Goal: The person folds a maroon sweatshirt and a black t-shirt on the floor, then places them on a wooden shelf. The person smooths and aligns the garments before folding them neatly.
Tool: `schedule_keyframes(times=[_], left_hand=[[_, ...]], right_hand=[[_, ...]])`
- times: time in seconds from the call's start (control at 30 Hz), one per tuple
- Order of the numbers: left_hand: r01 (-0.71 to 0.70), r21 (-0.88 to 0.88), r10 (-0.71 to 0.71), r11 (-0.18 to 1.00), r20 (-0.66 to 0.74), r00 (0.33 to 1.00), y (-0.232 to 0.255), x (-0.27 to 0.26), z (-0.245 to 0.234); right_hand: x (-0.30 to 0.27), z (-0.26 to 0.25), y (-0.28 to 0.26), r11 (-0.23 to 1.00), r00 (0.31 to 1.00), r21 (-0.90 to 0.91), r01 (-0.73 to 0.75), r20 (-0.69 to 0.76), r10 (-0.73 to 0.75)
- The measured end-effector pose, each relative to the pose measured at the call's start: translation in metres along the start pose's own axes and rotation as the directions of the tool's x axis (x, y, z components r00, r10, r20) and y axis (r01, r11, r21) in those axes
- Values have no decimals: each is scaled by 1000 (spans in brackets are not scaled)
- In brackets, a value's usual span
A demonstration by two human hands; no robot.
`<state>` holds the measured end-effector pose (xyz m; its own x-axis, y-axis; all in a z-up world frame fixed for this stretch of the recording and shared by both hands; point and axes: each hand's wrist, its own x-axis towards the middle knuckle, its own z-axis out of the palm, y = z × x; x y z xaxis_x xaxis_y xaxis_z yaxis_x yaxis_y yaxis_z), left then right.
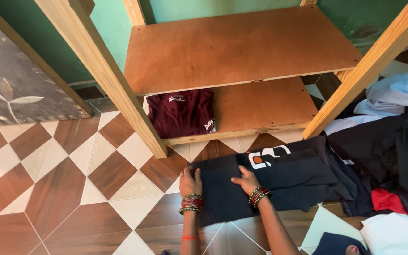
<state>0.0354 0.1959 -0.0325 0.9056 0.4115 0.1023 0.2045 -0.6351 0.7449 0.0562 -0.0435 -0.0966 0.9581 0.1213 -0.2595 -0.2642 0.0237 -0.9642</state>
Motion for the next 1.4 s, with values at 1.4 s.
schedule_keyframes(times=[1.4], left_hand=[[-287, 408, 283, 867, 72, 956, 37, -70, 45]], right_hand=[[-58, -127, -47, 506, 502, -706, -496, -708, -496]])
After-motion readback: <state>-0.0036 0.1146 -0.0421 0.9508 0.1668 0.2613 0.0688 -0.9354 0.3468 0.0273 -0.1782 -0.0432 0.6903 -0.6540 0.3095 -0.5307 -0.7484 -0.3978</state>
